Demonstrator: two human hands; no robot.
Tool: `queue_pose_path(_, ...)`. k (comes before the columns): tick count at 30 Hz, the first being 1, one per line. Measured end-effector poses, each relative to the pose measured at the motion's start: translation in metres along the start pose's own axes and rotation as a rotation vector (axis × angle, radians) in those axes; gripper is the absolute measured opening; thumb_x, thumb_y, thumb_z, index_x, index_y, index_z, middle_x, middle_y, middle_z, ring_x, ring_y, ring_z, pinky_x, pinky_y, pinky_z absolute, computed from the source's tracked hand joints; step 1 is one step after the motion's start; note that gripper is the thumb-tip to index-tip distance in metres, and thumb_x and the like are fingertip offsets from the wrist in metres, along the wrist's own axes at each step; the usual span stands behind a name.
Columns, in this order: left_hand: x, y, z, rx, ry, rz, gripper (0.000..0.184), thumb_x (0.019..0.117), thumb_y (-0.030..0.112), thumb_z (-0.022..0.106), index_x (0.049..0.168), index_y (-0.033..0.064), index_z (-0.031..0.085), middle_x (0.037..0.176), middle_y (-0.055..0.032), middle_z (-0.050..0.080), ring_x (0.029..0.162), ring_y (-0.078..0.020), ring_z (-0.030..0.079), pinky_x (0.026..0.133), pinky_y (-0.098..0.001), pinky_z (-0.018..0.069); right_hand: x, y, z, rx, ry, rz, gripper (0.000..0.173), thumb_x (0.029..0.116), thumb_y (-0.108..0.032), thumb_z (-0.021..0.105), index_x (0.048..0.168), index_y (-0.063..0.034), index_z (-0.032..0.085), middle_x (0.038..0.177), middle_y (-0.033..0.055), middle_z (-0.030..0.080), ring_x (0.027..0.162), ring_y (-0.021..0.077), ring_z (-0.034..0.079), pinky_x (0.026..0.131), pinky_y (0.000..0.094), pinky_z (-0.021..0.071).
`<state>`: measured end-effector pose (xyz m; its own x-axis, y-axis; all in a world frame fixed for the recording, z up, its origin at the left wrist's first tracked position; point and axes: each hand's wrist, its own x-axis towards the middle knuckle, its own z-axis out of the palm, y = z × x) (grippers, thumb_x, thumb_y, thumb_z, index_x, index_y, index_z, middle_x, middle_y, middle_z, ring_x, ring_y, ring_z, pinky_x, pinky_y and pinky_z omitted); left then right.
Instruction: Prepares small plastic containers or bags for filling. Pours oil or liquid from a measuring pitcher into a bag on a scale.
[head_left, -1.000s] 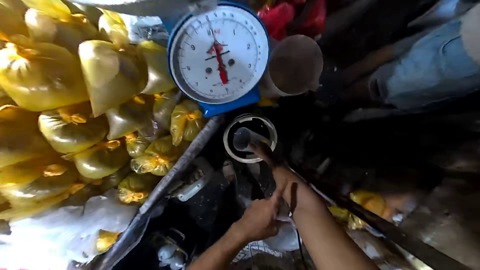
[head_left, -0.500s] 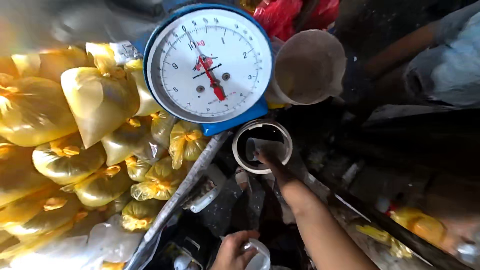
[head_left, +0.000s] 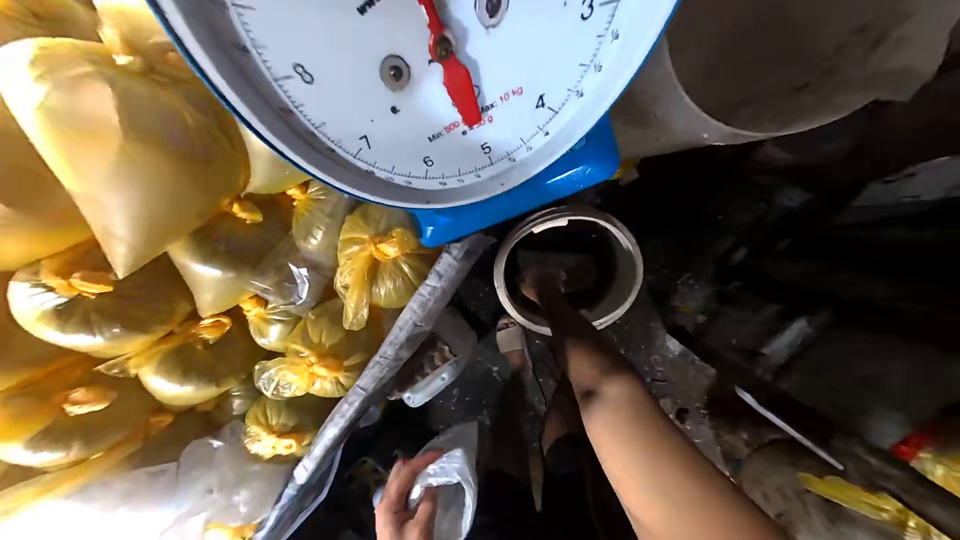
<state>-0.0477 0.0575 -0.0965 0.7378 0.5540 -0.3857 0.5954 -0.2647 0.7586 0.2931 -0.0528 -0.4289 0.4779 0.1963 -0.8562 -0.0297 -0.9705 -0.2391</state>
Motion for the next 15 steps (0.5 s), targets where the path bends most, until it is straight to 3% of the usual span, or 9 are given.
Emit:
queue_pose_path(2, 0.000, 0.001, -0.002, 0.049, 0.097, 0.044, 0.030, 0.0858, 0.006, 0.066, 0.113, 0.0087, 0.077, 0.106, -0.0035, 0.073, 0.098, -0.0139, 0.067, 0.090, -0.0315, 0.0573, -0.005, 0.016, -0.003, 0.079, 0.066, -0.041, 0.059, 0.0873, -0.054, 0.069, 0.119, -0.0039, 0.071, 0.122, 0.0230, 0.068, 0.118, 0.0425, 0.063, 0.096, 0.0687, 0.0483)
queue_pose_path(5, -0.001, 0.013, -0.006, 0.090, 0.162, 0.090, 0.030, 0.0857, 0.008, 0.067, 0.113, 0.0108, 0.078, 0.101, -0.0014, 0.072, 0.092, -0.0107, 0.065, 0.084, -0.0286, 0.0567, -0.016, 0.046, -0.017, 0.109, 0.171, -0.102, 0.077, 0.0850, -0.068, 0.067, 0.129, -0.0049, 0.068, 0.128, 0.0239, 0.066, 0.123, 0.0436, 0.060, 0.102, 0.0688, 0.0449)
queue_pose_path(10, -0.014, 0.048, -0.017, 0.043, 0.316, 0.129, 0.030, 0.0854, 0.008, 0.066, 0.112, 0.0154, 0.078, 0.095, 0.0014, 0.069, 0.087, -0.0093, 0.064, 0.079, -0.0290, 0.0572, -0.073, 0.075, -0.054, -0.033, 0.238, -0.342, 0.052, 0.0997, -0.049, 0.058, 0.137, -0.0131, 0.065, 0.123, 0.0224, 0.070, 0.115, 0.0444, 0.066, 0.097, 0.0686, 0.0490)
queue_pose_path(13, -0.029, 0.068, -0.030, 0.009, 0.445, 0.135, 0.032, 0.0861, 0.012, 0.066, 0.116, 0.0174, 0.077, 0.101, 0.0022, 0.069, 0.093, -0.0097, 0.064, 0.083, -0.0292, 0.0567, -0.100, 0.102, -0.059, 0.218, 0.344, -0.342, 0.050, 0.0960, -0.042, 0.069, 0.124, -0.0003, 0.070, 0.122, 0.0264, 0.069, 0.118, 0.0436, 0.063, 0.104, 0.0646, 0.0472)
queue_pose_path(15, -0.042, 0.075, -0.039, -0.068, 0.488, 0.158, 0.037, 0.0890, 0.019, 0.070, 0.126, 0.0147, 0.072, 0.113, 0.0000, 0.070, 0.103, -0.0130, 0.065, 0.091, -0.0327, 0.0575, -0.136, 0.105, -0.072, 0.322, 0.359, -0.313, 0.049, 0.0986, -0.041, 0.066, 0.125, 0.0011, 0.069, 0.123, 0.0268, 0.068, 0.119, 0.0425, 0.063, 0.105, 0.0629, 0.0473)
